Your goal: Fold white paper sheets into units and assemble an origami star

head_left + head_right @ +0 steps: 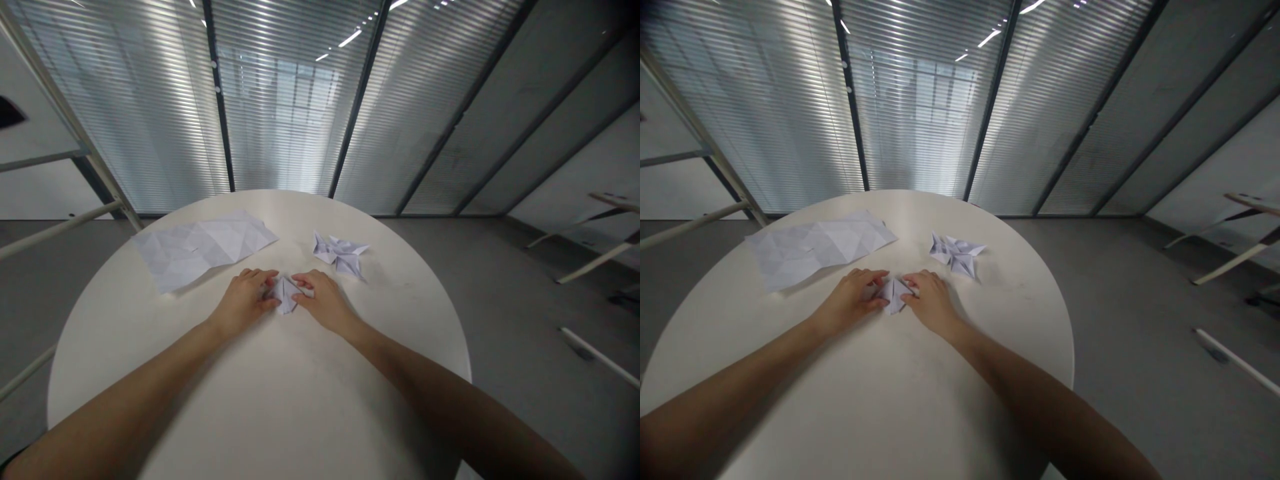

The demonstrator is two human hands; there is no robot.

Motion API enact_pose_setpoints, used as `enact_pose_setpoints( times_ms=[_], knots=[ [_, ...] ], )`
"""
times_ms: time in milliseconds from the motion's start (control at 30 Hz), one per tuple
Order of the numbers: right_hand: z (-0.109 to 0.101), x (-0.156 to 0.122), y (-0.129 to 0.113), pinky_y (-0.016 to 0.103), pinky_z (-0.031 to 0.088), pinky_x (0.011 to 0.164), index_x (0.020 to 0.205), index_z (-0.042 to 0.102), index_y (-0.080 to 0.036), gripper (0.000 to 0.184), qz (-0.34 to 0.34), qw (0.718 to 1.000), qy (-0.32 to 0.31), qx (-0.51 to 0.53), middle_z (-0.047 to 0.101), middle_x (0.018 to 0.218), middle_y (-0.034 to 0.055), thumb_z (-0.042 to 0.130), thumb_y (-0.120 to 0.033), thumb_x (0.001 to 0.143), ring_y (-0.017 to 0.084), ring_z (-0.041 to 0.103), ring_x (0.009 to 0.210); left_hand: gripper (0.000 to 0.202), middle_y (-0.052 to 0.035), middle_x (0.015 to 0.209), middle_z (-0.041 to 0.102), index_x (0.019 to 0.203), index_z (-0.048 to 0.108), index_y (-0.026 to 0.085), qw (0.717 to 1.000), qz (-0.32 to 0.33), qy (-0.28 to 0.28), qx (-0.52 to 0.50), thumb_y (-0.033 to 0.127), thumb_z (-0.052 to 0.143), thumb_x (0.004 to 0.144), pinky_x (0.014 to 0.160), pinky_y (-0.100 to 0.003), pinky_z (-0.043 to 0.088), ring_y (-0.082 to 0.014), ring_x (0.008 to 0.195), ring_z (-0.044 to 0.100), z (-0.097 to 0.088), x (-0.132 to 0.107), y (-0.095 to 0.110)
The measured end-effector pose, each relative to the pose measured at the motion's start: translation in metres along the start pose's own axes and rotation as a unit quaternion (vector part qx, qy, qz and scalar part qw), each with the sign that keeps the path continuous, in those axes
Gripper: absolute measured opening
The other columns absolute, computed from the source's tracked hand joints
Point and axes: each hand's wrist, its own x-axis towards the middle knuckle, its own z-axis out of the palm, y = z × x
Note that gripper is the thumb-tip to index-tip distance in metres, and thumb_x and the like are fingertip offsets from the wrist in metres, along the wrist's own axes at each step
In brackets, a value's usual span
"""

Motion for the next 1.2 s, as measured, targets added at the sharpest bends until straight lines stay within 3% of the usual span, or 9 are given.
enact_pose_setpoints(
  times_ms=[233,400,600,733,1000,1200],
  knots=[
    [-0.002,0.005,0.000,0.026,0.043,0.068,0.084,0.068,-0.017,0.015,0.039,0.998,-0.019,0.054,0.069,0.079,0.0011,0.071,-0.014,0.070,0.013,0.060,0.072,0.027,-0.0005,0.078,0.068,0.096,0.071,0.023,0.997,-0.039,-0.008,-0.065,0.028,0.071,0.069,0.066,-0.026,0.046,-0.0165,0.072,0.060,-0.001,0.001,0.002],
    [-0.003,0.005,0.001,0.025,0.039,0.063,0.071,0.064,-0.018,0.007,0.031,0.999,-0.012,0.031,0.066,0.071,-0.0009,0.072,-0.017,0.071,0.012,0.057,0.066,0.008,0.0000,0.067,0.066,0.076,0.073,0.022,0.998,-0.014,0.001,-0.058,0.027,0.068,0.074,0.061,-0.024,0.044,-0.0151,0.067,0.058,-0.004,0.002,0.006],
    [-0.006,0.002,0.000,0.028,0.037,0.070,0.067,0.062,-0.018,0.012,-0.035,0.999,0.009,-0.035,0.063,0.072,-0.0013,0.072,-0.017,0.073,0.014,0.055,0.074,0.015,-0.0016,0.068,0.068,0.077,0.073,0.021,0.998,0.050,-0.021,-0.025,0.016,0.059,0.081,0.066,-0.028,0.042,-0.0161,0.070,0.056,-0.007,0.001,0.007],
    [-0.007,0.000,-0.001,0.028,0.037,0.070,0.067,0.060,-0.018,0.013,-0.091,0.995,0.005,-0.050,0.062,0.072,-0.0006,0.069,-0.015,0.076,0.014,0.055,0.074,0.020,-0.0036,0.071,0.067,0.081,0.072,0.021,0.993,0.092,-0.023,0.068,0.013,0.054,0.084,0.071,-0.031,0.039,-0.0187,0.078,0.055,-0.010,-0.002,0.013],
    [-0.019,-0.003,0.000,0.030,0.042,0.076,0.080,0.066,-0.017,0.015,-0.221,0.962,-0.076,-0.139,0.067,0.084,0.0052,0.054,-0.011,0.087,0.017,0.058,0.080,0.016,-0.0043,0.073,0.064,0.083,0.068,0.019,0.960,0.169,-0.059,0.214,0.008,0.056,0.081,0.073,-0.036,0.034,-0.0216,0.082,0.051,-0.013,-0.009,0.026],
    [-0.026,-0.010,-0.003,0.034,0.040,0.079,0.090,0.067,-0.018,0.016,-0.276,0.934,-0.103,-0.204,0.067,0.093,0.0071,0.053,-0.013,0.083,0.020,0.057,0.087,0.011,-0.0071,0.072,0.062,0.074,0.063,0.016,0.939,0.211,-0.055,0.266,0.016,0.055,0.081,0.075,-0.040,0.034,-0.0224,0.079,0.051,-0.018,-0.014,0.039]
  ],
)
